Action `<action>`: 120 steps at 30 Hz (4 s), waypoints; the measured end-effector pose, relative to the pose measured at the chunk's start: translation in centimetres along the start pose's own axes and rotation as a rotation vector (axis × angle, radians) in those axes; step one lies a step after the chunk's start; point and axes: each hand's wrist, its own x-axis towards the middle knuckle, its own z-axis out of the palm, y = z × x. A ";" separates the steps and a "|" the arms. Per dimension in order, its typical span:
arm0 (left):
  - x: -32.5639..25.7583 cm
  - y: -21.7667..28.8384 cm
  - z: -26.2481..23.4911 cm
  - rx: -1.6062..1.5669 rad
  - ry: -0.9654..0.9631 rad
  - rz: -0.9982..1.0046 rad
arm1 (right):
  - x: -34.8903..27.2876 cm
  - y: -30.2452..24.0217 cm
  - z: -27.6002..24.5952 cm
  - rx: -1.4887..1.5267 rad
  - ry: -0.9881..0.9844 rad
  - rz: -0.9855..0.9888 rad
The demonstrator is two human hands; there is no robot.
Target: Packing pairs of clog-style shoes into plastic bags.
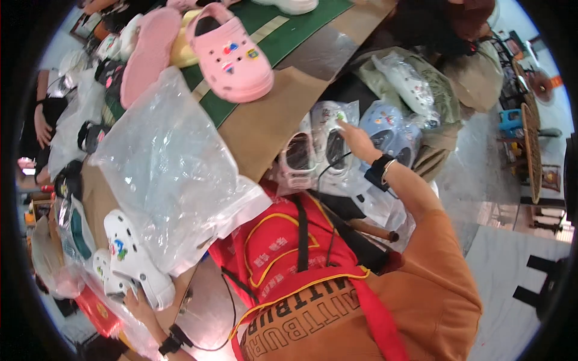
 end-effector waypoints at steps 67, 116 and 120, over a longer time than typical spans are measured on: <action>2.0 8.7 0.2 0.186 -0.143 0.204 | -15.6 7.1 -2.5 1.159 -0.074 0.779; 0.5 8.6 -0.1 0.491 -0.244 0.163 | 15.1 14.4 -13.2 1.206 0.732 0.683; 0.9 12.6 -1.1 0.324 -0.097 0.107 | 15.1 3.5 -13.7 1.214 0.640 0.385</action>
